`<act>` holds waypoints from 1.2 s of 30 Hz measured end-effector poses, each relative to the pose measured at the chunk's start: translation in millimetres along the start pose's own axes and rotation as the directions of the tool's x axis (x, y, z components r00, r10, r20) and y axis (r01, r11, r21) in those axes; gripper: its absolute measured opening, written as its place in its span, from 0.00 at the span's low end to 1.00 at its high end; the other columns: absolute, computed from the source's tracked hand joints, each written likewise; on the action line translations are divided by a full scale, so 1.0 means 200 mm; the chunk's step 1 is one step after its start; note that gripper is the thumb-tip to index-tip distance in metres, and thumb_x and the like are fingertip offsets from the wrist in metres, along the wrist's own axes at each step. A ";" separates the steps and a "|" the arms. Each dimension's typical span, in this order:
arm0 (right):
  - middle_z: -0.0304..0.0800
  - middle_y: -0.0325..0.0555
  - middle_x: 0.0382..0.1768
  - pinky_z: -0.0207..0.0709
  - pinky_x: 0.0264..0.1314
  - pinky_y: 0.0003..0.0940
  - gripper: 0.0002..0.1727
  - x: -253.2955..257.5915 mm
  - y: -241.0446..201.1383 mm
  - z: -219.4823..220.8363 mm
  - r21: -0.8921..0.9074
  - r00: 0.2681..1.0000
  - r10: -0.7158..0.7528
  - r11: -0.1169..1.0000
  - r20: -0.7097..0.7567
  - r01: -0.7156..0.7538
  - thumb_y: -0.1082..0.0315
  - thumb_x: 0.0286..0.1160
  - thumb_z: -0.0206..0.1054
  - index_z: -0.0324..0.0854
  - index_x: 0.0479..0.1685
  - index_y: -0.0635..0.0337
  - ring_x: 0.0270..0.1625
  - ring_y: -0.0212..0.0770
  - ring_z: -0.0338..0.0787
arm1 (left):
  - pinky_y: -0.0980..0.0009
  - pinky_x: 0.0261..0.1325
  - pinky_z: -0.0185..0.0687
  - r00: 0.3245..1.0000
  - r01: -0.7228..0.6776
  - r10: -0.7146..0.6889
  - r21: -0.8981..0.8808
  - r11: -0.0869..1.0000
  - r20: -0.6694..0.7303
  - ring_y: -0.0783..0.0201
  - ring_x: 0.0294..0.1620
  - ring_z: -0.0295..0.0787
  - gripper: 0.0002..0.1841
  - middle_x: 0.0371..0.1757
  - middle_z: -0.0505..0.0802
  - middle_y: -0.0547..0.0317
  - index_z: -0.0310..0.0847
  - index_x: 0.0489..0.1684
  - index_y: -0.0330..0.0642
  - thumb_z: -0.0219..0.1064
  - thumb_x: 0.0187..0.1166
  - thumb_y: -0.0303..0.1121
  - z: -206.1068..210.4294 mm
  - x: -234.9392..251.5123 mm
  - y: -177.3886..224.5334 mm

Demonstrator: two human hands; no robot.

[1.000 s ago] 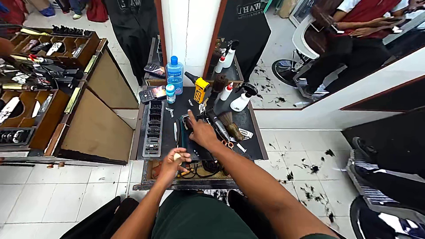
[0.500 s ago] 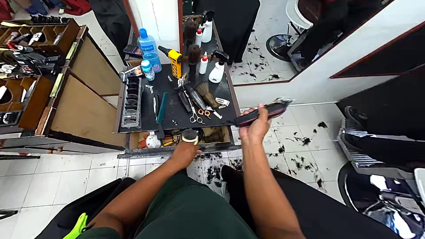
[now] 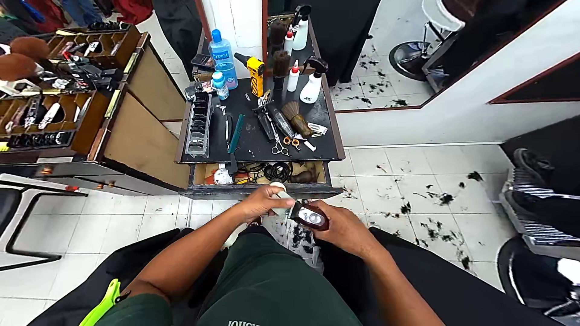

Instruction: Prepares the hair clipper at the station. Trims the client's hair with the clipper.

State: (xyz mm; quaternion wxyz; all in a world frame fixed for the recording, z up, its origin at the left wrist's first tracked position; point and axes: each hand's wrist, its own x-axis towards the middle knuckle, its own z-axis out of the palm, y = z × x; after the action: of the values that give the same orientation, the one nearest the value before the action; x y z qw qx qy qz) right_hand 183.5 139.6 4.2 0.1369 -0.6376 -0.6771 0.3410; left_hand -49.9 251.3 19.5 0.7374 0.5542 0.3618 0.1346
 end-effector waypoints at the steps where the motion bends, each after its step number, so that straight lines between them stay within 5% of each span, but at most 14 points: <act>1: 0.94 0.59 0.50 0.81 0.55 0.69 0.31 0.00 0.02 0.01 -0.055 0.998 0.058 0.997 -0.001 -0.058 0.59 0.61 0.80 0.82 0.68 0.57 0.53 0.64 0.93 | 0.76 0.38 0.81 0.992 -0.005 0.016 0.094 0.996 -0.121 0.77 0.33 0.83 0.06 0.37 0.89 0.65 0.83 0.46 0.34 0.68 0.81 0.27 -0.07 -0.02 0.04; 4: 0.93 0.60 0.49 0.81 0.58 0.68 0.33 -0.01 0.10 0.05 0.019 0.972 0.230 0.973 -0.053 -0.229 0.60 0.61 0.81 0.80 0.71 0.57 0.54 0.63 0.93 | 0.56 0.48 0.86 0.893 -0.026 0.307 0.644 0.765 -0.329 0.57 0.40 0.89 0.14 0.43 0.91 0.47 0.84 0.48 0.32 0.78 0.74 0.32 -0.55 -0.06 0.07; 5: 0.93 0.60 0.50 0.81 0.60 0.66 0.34 -0.02 0.12 0.07 0.084 0.960 0.271 0.961 -0.073 -0.265 0.61 0.61 0.82 0.79 0.72 0.58 0.54 0.61 0.93 | 0.44 0.58 0.85 0.859 0.013 0.381 0.759 0.651 -0.342 0.46 0.50 0.91 0.17 0.49 0.92 0.39 0.86 0.51 0.30 0.79 0.74 0.34 -0.74 -0.07 0.07; 7: 0.93 0.60 0.49 0.82 0.60 0.64 0.34 -0.02 0.16 0.11 0.180 0.937 0.324 0.937 -0.128 -0.299 0.62 0.60 0.83 0.79 0.71 0.60 0.53 0.59 0.93 | 0.34 0.65 0.79 0.826 0.060 0.472 0.881 0.468 -0.307 0.35 0.55 0.90 0.17 0.51 0.92 0.32 0.87 0.56 0.30 0.76 0.78 0.34 -1.06 -0.10 0.05; 13: 0.93 0.60 0.47 0.81 0.59 0.62 0.34 0.05 0.15 0.18 0.245 0.901 0.388 0.909 -0.193 -0.338 0.64 0.59 0.84 0.79 0.69 0.63 0.52 0.57 0.93 | 0.35 0.58 0.82 0.842 -0.010 0.531 0.982 0.191 -0.095 0.34 0.51 0.92 0.10 0.49 0.94 0.36 0.92 0.55 0.37 0.68 0.84 0.28 -1.37 -0.12 -0.04; 19: 0.92 0.62 0.50 0.81 0.61 0.62 0.35 0.13 0.11 0.25 0.281 0.888 0.421 0.888 -0.185 -0.363 0.63 0.61 0.84 0.78 0.71 0.63 0.54 0.58 0.92 | 0.35 0.51 0.84 0.870 -0.055 0.493 0.993 0.107 -0.005 0.35 0.47 0.92 0.09 0.47 0.94 0.38 0.94 0.53 0.40 0.70 0.82 0.29 -1.42 -0.14 -0.04; 22: 0.92 0.61 0.50 0.82 0.61 0.61 0.35 0.15 0.09 0.28 0.306 0.882 0.430 0.880 -0.193 -0.362 0.63 0.60 0.84 0.78 0.71 0.63 0.52 0.57 0.93 | 0.35 0.57 0.82 0.876 -0.046 0.476 0.966 0.254 -0.083 0.35 0.54 0.90 0.07 0.55 0.92 0.36 0.92 0.45 0.34 0.74 0.76 0.27 -1.42 -0.16 0.01; 25: 0.92 0.61 0.50 0.83 0.59 0.60 0.36 0.16 0.08 0.31 0.330 0.877 0.437 0.873 -0.201 -0.359 0.63 0.60 0.83 0.78 0.72 0.64 0.50 0.56 0.93 | 0.50 0.65 0.84 0.842 -0.058 0.419 0.713 0.698 -0.341 0.51 0.63 0.90 0.07 0.67 0.89 0.42 0.78 0.45 0.27 0.65 0.73 0.16 -1.42 -0.15 0.05; 27: 0.92 0.60 0.49 0.84 0.58 0.58 0.36 0.16 0.07 0.32 0.342 0.873 0.446 0.866 -0.196 -0.366 0.63 0.61 0.83 0.78 0.72 0.64 0.49 0.55 0.93 | 0.58 0.43 0.92 0.803 -0.029 0.339 0.537 0.843 -0.490 0.58 0.44 0.95 0.09 0.55 0.93 0.48 0.69 0.47 0.34 0.61 0.78 0.14 -1.40 -0.12 0.09; 28: 0.92 0.60 0.49 0.84 0.57 0.57 0.36 0.16 0.06 0.32 0.345 0.872 0.448 0.864 -0.195 -0.367 0.62 0.61 0.83 0.78 0.72 0.64 0.49 0.54 0.93 | 0.58 0.38 0.91 0.801 0.005 0.340 0.573 0.819 -0.493 0.58 0.38 0.93 0.11 0.49 0.92 0.48 0.68 0.51 0.36 0.62 0.78 0.15 -1.41 -0.10 0.11; 31: 0.92 0.59 0.49 0.84 0.58 0.57 0.35 0.16 0.04 0.34 0.347 0.871 0.452 0.862 -0.193 -0.371 0.61 0.60 0.84 0.78 0.71 0.62 0.50 0.53 0.93 | 0.35 0.57 0.82 0.899 0.118 0.345 0.908 0.402 -0.270 0.37 0.51 0.89 0.19 0.48 0.91 0.36 0.81 0.69 0.36 0.70 0.81 0.30 -1.43 -0.03 0.14; 33: 0.92 0.59 0.49 0.83 0.59 0.57 0.35 0.16 0.02 0.34 0.351 0.868 0.460 0.857 -0.189 -0.378 0.62 0.61 0.83 0.78 0.72 0.62 0.50 0.54 0.93 | 0.32 0.49 0.83 0.950 0.155 0.260 0.984 0.090 -0.174 0.32 0.49 0.90 0.14 0.45 0.91 0.34 0.89 0.62 0.45 0.67 0.86 0.39 -1.40 0.02 0.15; 36: 0.92 0.58 0.51 0.83 0.62 0.54 0.36 0.15 0.00 0.34 0.378 0.862 0.469 0.846 -0.190 -0.377 0.61 0.62 0.83 0.77 0.73 0.63 0.53 0.52 0.93 | 0.35 0.46 0.84 0.965 0.190 0.196 0.980 -0.064 -0.175 0.34 0.48 0.91 0.12 0.45 0.90 0.35 0.92 0.51 0.41 0.64 0.88 0.36 -1.33 0.08 0.17</act>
State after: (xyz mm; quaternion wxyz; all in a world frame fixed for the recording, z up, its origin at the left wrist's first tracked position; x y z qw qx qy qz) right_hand 137.0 149.2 -52.1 0.2542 -0.7815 -0.4259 0.3785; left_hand -213.3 463.4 11.0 0.0426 0.8928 0.4375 -0.0988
